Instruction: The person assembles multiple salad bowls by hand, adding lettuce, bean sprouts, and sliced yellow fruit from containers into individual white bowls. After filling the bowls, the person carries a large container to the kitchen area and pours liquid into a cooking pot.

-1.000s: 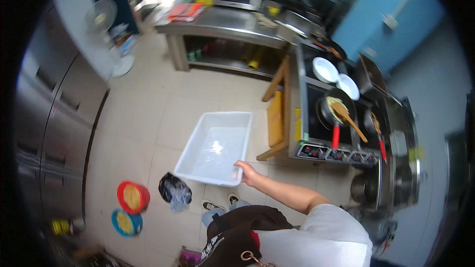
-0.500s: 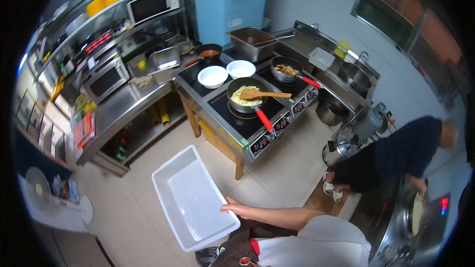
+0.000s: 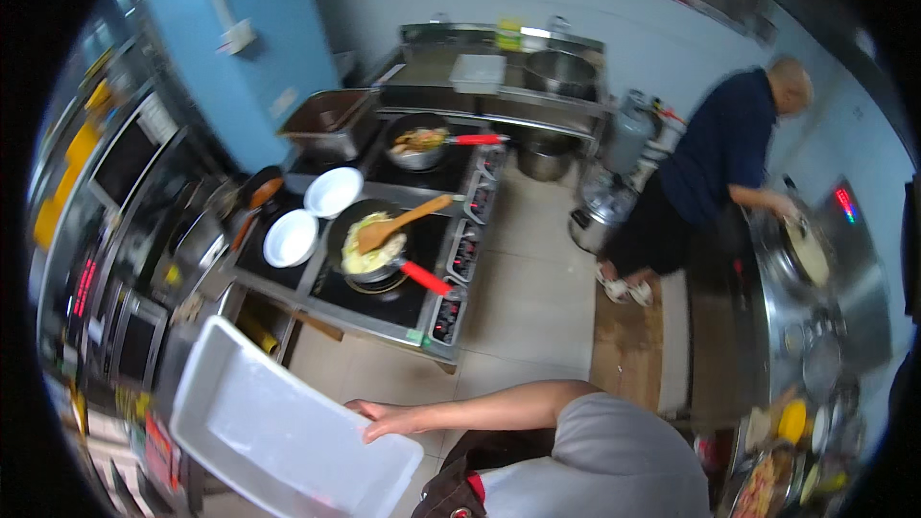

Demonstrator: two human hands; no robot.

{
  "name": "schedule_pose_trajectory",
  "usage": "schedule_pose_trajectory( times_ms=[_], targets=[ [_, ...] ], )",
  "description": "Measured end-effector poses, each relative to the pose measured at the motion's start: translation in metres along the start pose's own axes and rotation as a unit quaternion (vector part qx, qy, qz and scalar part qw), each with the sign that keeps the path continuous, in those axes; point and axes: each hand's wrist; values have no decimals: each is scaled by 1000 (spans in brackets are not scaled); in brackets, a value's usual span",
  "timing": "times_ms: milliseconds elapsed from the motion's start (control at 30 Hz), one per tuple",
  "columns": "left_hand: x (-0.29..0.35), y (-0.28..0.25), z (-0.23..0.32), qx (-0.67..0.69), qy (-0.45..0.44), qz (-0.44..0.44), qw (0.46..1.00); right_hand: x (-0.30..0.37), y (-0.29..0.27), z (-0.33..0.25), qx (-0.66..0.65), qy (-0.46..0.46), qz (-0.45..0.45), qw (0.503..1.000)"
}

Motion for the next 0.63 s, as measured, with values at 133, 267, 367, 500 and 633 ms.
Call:
schedule_pose_trajectory(
  times_ms=[133, 267, 367, 500, 633],
  targets=[
    [-48, 82, 31, -58, 1, -129, 990, 21, -9, -35, -28, -106, 79, 991],
    [-75, 139, 51, -107, 25, -272, 956, 71, -7, -48, -68, -165, 180, 967],
    [-73, 176, 61, -122, 46, -375, 918, 128, -7, -28, -30, -254, 300, 919],
    [-55, 211, 68, -135, 66, -483, 862, 221, 25, -14, -41, -213, 461, 861],
    [-33, 226, 69, -146, 82, -558, 813, 286, 38, 24, -113, -281, 505, 808]
  ],
)
Point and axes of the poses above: each hand's wrist, its own x-axis away from the middle knuckle, its own y-axis out of the palm, z = x × y, and after that the axes turned 15 degrees about z, right-handed
